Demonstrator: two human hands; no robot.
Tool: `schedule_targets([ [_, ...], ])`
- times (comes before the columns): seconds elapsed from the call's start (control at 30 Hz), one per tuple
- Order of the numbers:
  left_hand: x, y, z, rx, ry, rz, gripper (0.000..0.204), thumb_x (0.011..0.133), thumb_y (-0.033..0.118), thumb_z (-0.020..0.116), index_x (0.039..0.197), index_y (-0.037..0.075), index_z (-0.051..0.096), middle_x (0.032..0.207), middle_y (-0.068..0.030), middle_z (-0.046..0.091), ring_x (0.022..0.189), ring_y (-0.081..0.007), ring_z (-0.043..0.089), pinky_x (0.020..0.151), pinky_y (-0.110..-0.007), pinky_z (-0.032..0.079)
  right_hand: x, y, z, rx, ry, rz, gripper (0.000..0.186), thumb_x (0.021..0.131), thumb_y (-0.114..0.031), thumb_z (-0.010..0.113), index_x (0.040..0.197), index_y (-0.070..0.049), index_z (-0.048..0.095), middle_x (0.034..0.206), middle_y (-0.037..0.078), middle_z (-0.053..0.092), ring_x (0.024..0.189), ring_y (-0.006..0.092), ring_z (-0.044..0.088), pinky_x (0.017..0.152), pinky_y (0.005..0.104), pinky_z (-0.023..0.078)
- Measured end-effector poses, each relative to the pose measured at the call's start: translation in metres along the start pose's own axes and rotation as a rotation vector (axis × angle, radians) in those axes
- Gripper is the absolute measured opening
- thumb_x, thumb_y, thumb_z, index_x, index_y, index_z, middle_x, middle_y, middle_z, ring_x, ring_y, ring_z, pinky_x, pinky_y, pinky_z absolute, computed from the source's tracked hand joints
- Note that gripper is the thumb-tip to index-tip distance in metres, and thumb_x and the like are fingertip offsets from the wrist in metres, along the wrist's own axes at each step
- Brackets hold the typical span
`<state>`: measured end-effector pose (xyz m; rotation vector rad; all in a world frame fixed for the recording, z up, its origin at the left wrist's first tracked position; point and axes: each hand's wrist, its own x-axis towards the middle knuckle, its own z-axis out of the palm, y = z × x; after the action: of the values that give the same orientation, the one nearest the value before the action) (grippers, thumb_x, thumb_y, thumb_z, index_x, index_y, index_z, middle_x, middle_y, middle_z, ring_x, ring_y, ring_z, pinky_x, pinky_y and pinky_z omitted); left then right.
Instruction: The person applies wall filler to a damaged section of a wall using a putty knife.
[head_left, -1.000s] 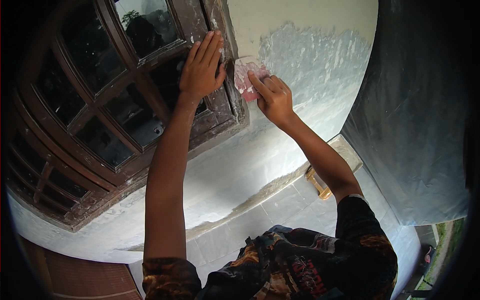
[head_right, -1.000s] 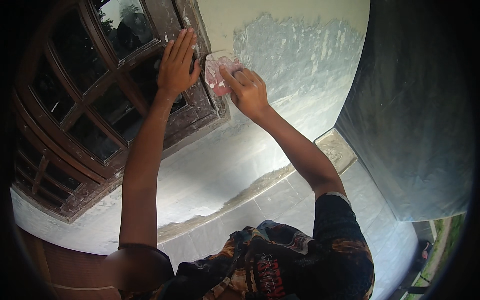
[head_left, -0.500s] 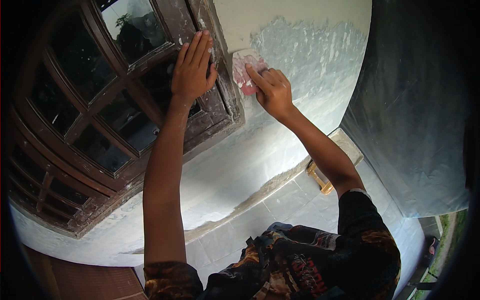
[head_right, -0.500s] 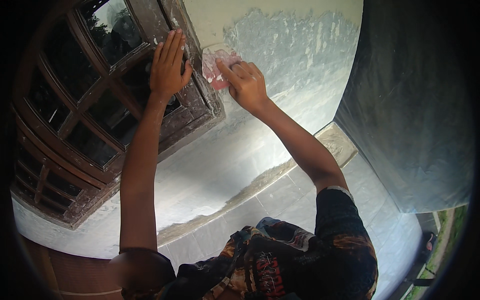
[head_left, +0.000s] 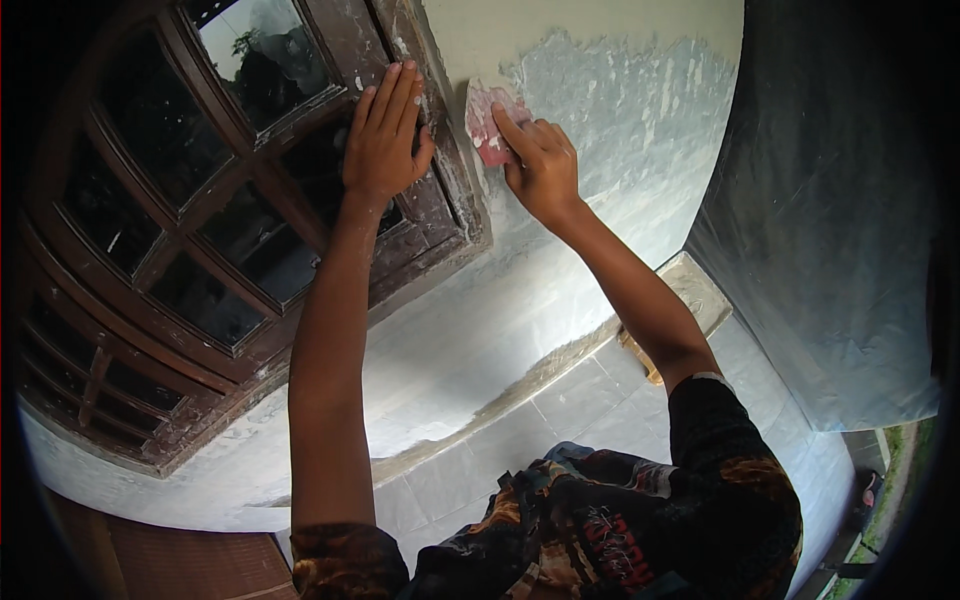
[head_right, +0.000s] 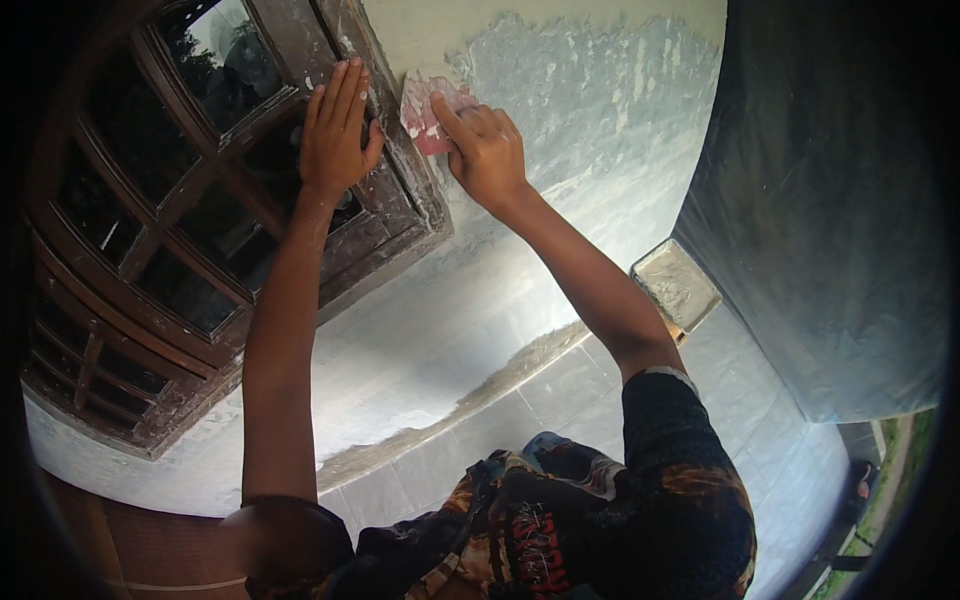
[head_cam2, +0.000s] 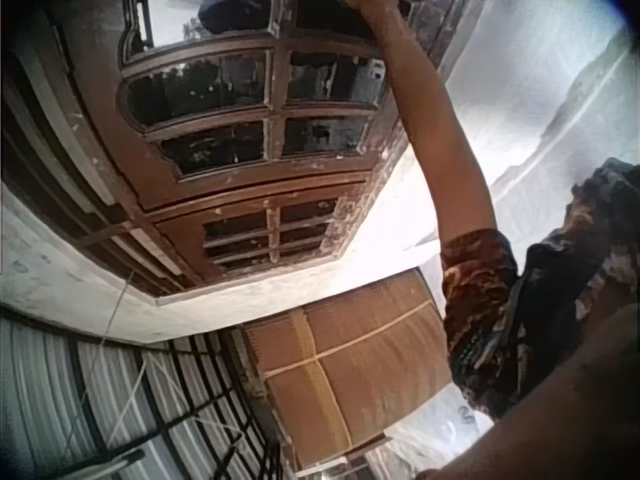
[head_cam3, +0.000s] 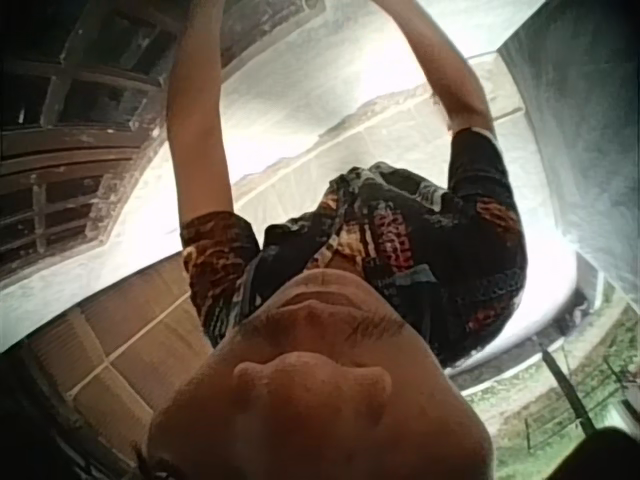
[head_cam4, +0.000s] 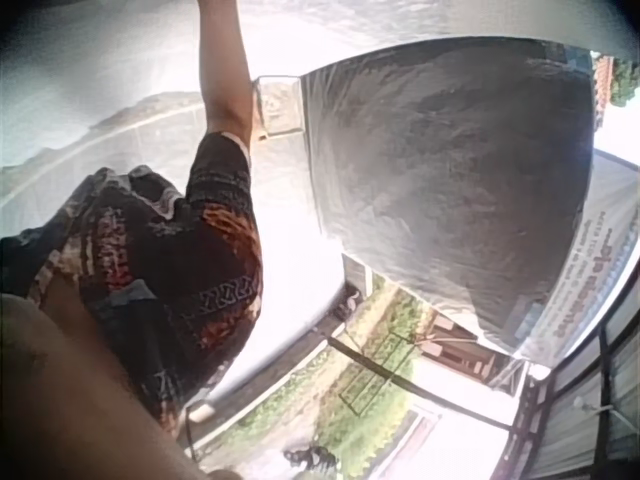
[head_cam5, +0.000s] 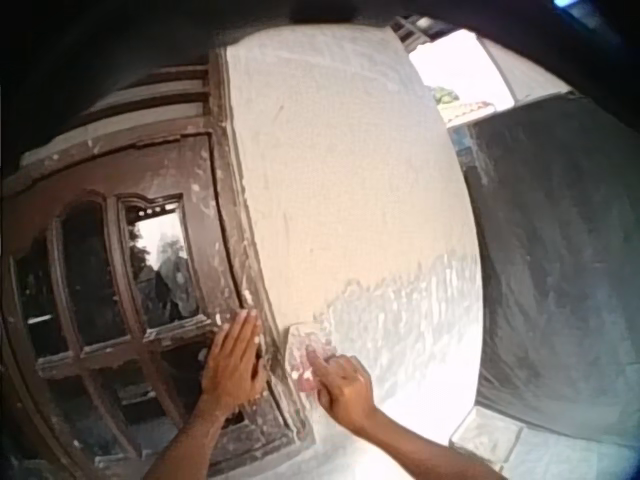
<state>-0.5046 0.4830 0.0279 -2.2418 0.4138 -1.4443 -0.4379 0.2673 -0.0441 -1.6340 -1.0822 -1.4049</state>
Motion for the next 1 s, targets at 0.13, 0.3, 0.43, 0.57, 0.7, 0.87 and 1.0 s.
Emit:
schedule_targets([
  [0.13, 0.002, 0.001, 0.002, -0.010, 0.007, 0.002, 0.063, 0.086, 0.019, 0.058, 0.146, 0.001, 0.047, 0.159, -0.0115, 0.038, 0.148, -0.0254, 0.033, 0.119, -0.045, 0.027, 0.009, 0.021, 0.020, -0.093, 0.026, -0.034, 0.066, 0.073, 0.003, 0.067, 0.137, -0.011, 0.059, 0.083, 0.006, 0.061, 0.082, 0.0251, 0.063, 0.070, 0.0399, 0.048],
  [0.3, -0.005, -0.003, 0.000, 0.001, -0.014, -0.010, 0.064, 0.086, 0.019, 0.058, 0.146, 0.001, 0.046, 0.158, -0.0114, 0.039, 0.148, -0.0251, 0.033, 0.120, -0.045, 0.026, -0.067, -0.020, 0.021, 0.088, -0.117, -0.099, 0.070, 0.069, 0.003, 0.067, 0.138, -0.009, 0.058, 0.081, 0.006, 0.060, 0.079, 0.0246, 0.062, 0.070, 0.0391, 0.050],
  [0.43, -0.002, -0.001, -0.001, -0.003, -0.008, -0.008, 0.064, 0.086, 0.019, 0.059, 0.146, 0.000, 0.046, 0.158, -0.0115, 0.039, 0.148, -0.0251, 0.033, 0.120, -0.045, 0.026, -0.010, -0.015, 0.003, 0.090, 0.044, -0.004, 0.072, 0.066, 0.004, 0.066, 0.137, -0.009, 0.059, 0.079, 0.006, 0.058, 0.075, 0.0260, 0.059, 0.065, 0.0393, 0.051],
  [0.57, 0.000, 0.000, 0.000, -0.011, 0.002, 0.001, 0.063, 0.087, 0.019, 0.058, 0.146, 0.000, 0.046, 0.158, -0.0117, 0.039, 0.148, -0.0252, 0.033, 0.119, -0.045, 0.027, 0.014, 0.009, 0.018, 0.000, 0.105, 0.002, 0.071, 0.068, 0.007, 0.068, 0.137, -0.006, 0.058, 0.077, 0.008, 0.056, 0.072, 0.0277, 0.057, 0.064, 0.0389, 0.051],
  [0.7, -0.002, -0.002, 0.002, -0.014, -0.004, -0.003, 0.062, 0.088, 0.019, 0.058, 0.146, 0.000, 0.046, 0.158, -0.0119, 0.040, 0.148, -0.0253, 0.033, 0.119, -0.046, 0.027, -0.051, -0.013, 0.039, 0.088, -0.019, -0.025, 0.069, 0.070, 0.006, 0.069, 0.137, -0.005, 0.057, 0.077, 0.008, 0.056, 0.076, 0.0286, 0.061, 0.067, 0.0400, 0.053],
  [0.87, -0.004, -0.002, 0.001, -0.015, 0.001, 0.003, 0.062, 0.088, 0.019, 0.058, 0.147, 0.000, 0.046, 0.158, -0.0120, 0.040, 0.148, -0.0254, 0.034, 0.119, -0.046, 0.028, -0.048, -0.034, 0.012, 0.167, -0.111, 0.000, 0.067, 0.071, 0.003, 0.067, 0.136, -0.008, 0.057, 0.081, 0.007, 0.060, 0.082, 0.0275, 0.063, 0.068, 0.0403, 0.055],
  [1.0, 0.000, 0.000, 0.001, 0.013, -0.013, -0.001, 0.064, 0.087, 0.021, 0.058, 0.147, 0.001, 0.046, 0.159, -0.0105, 0.038, 0.149, -0.0236, 0.031, 0.119, -0.045, 0.027, 0.010, 0.001, 0.016, 0.020, 0.039, 0.058, 0.066, 0.071, 0.002, 0.068, 0.136, -0.007, 0.057, 0.080, 0.007, 0.060, 0.081, 0.0274, 0.063, 0.067, 0.0397, 0.054],
])
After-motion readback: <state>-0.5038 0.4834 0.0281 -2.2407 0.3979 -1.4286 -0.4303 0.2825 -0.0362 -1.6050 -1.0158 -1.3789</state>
